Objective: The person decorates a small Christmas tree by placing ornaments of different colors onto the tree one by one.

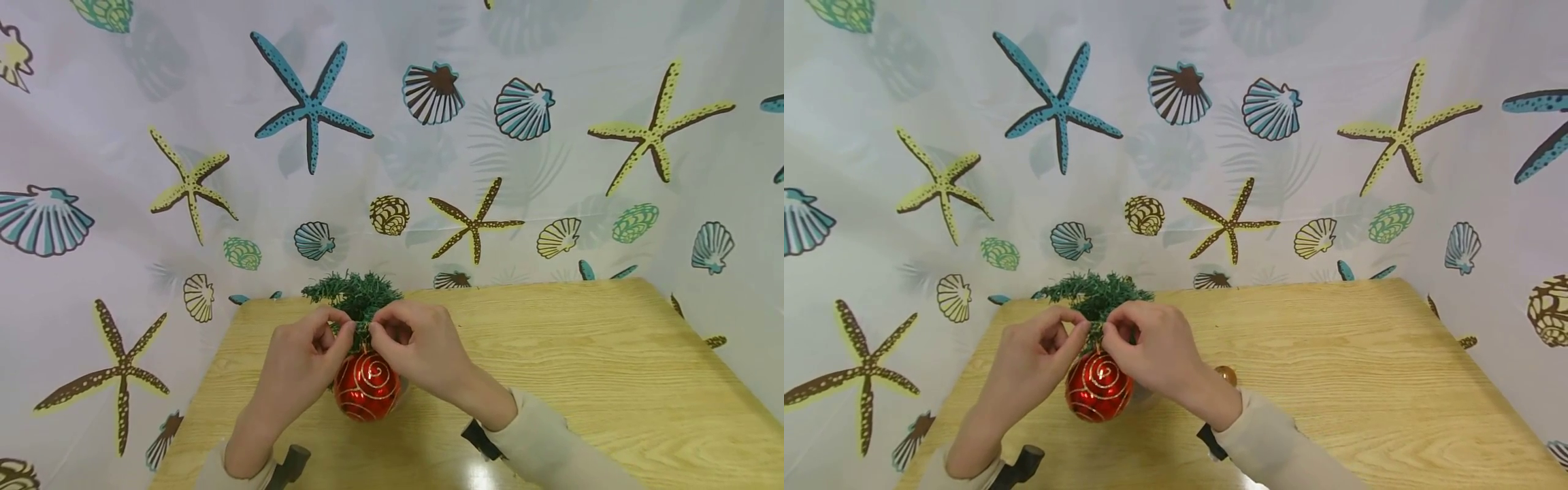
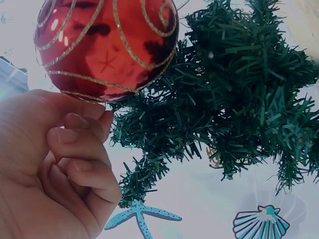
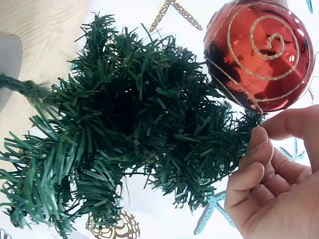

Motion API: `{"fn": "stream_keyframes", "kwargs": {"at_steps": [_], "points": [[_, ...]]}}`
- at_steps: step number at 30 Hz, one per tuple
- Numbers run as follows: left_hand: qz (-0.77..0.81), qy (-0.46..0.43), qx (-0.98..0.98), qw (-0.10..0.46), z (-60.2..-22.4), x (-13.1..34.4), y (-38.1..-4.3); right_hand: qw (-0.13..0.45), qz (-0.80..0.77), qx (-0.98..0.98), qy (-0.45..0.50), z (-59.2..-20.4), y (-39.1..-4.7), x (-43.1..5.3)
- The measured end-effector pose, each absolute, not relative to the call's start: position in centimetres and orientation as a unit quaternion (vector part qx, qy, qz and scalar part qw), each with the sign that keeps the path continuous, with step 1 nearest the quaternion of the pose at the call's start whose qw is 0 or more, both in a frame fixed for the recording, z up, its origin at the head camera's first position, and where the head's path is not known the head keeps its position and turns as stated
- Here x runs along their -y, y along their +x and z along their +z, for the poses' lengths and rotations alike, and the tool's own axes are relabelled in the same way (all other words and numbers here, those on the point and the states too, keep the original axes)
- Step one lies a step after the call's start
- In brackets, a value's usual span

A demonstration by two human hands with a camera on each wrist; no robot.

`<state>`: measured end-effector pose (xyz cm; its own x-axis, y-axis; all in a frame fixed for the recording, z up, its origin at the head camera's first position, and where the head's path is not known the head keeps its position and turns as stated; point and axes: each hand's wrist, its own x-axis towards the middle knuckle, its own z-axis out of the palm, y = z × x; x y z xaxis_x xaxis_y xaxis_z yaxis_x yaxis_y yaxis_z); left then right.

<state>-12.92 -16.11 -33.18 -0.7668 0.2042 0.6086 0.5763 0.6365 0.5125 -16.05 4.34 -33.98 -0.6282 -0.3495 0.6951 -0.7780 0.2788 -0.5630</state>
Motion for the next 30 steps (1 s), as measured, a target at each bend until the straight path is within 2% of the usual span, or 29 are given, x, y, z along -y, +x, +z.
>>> {"fn": "stream_keyframes", "kwargs": {"at_steps": [17, 30], "points": [[-0.380, -0.227, 0.868, 0.224, -33.94, 15.97, -12.29, 0.217, 0.459, 0.769, 0.389, -35.05, -15.79, -4.33], [-0.386, -0.232, 0.862, 0.234, -34.19, 16.07, -11.99, 0.206, 0.462, 0.767, 0.395, -35.02, -15.49, -4.34]]}}
